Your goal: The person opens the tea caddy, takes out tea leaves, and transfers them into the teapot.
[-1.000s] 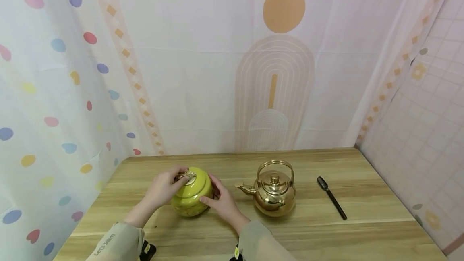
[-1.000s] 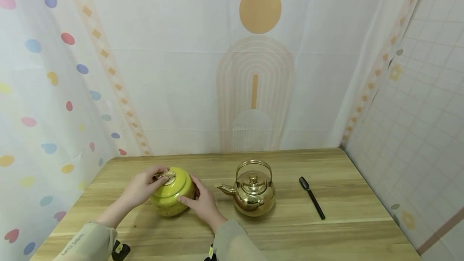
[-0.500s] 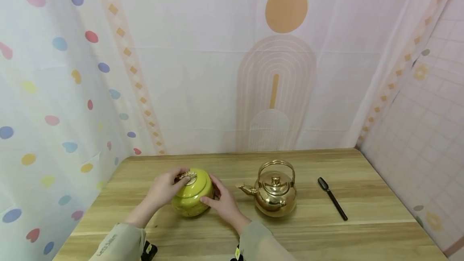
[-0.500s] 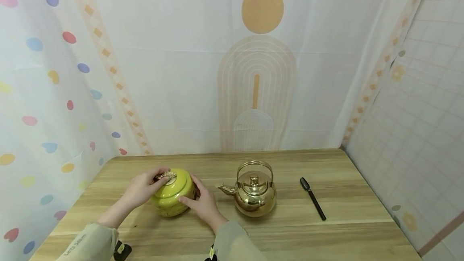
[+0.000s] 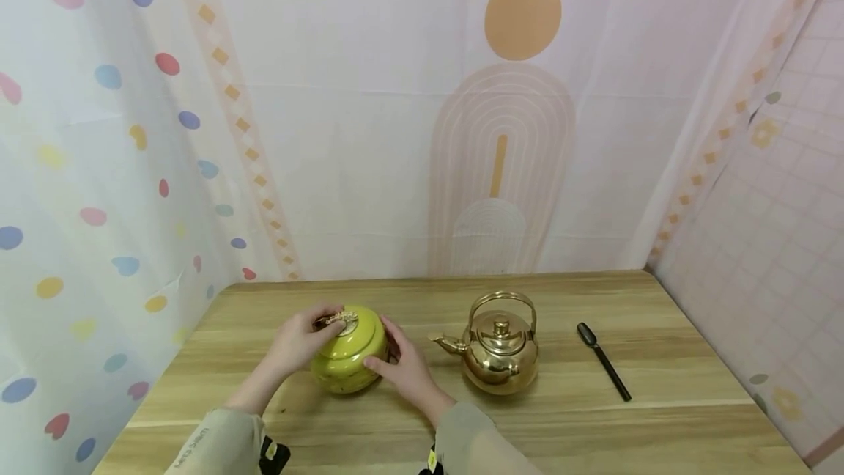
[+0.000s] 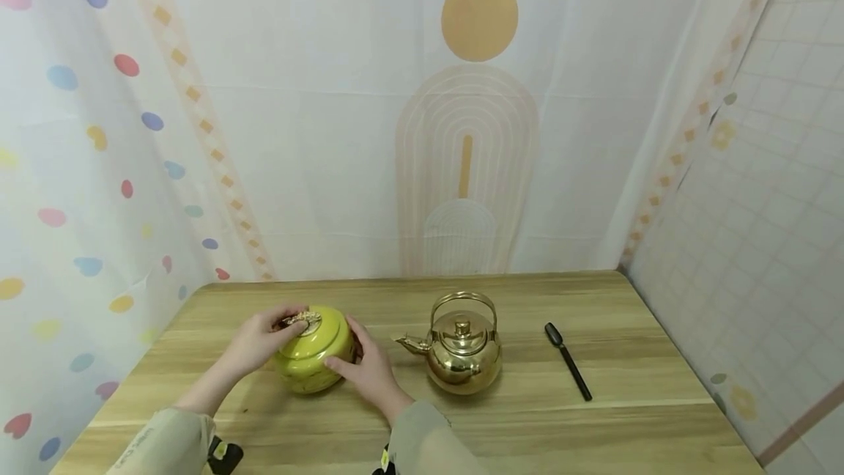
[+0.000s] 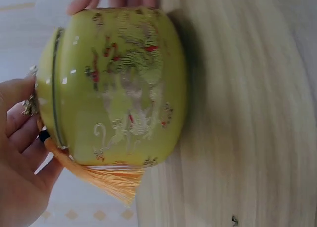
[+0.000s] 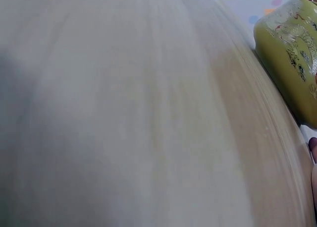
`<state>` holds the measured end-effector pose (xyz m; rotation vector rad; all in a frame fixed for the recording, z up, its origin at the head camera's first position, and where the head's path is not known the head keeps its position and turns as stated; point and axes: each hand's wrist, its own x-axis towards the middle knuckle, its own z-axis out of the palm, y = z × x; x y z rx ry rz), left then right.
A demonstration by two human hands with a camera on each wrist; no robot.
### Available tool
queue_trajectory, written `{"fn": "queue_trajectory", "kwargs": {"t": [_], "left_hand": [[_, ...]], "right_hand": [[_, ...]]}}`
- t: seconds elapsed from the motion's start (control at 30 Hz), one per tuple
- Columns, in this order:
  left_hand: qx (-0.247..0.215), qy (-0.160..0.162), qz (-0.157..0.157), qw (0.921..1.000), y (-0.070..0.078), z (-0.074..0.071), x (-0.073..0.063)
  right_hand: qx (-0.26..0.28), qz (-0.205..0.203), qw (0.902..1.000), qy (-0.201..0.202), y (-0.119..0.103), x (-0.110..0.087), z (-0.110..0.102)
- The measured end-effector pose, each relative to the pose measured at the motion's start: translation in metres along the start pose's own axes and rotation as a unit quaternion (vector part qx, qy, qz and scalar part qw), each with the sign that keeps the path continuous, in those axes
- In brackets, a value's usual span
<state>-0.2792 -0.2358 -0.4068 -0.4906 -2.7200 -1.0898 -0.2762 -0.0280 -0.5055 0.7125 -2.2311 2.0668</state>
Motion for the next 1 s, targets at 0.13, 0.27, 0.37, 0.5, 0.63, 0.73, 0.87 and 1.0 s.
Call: {"fn": "queue_trajectory", "kwargs": {"t": [0.13, 0.27, 0.37, 0.5, 0.63, 0.73, 0.87, 1.0], "left_hand": [[-0.054, -0.022, -0.015, 0.9982, 0.001, -0.004, 0.006], [-0.078, -0.036, -0.017, 0.9961, 0.000, -0.006, 0.010], [-0.071, -0.038, -0.005, 0.9967, -0.002, -0.009, 0.012], [-0.039, -0.019, 0.013, 0.9990, -0.003, -0.020, 0.018], [-0.010, 0.010, 0.011, 0.9998, -0.005, -0.034, 0.023], [0.003, 0.040, 0.009, 0.9992, -0.009, -0.044, 0.019], [0.008, 0.073, 0.002, 0.9973, -0.016, -0.055, 0.012], [0.018, 0.082, -0.020, 0.9963, -0.023, -0.065, 0.003]], "right_hand": [[-0.008, -0.001, 1.0000, 0.003, 0.001, 0.001, -0.003], [-0.015, 0.015, 0.9998, 0.006, -0.001, -0.001, -0.009], [-0.030, 0.030, 0.9991, -0.003, -0.009, -0.006, -0.019], [-0.031, 0.041, 0.9982, -0.031, -0.039, -0.015, -0.044], [-0.009, 0.034, 0.9978, -0.056, -0.083, -0.025, -0.083], [-0.002, 0.008, 0.9979, -0.065, -0.114, -0.037, -0.113], [-0.033, -0.021, 0.9974, -0.061, -0.146, -0.057, -0.156], [-0.112, -0.032, 0.9919, -0.052, -0.163, -0.073, -0.203]]}}
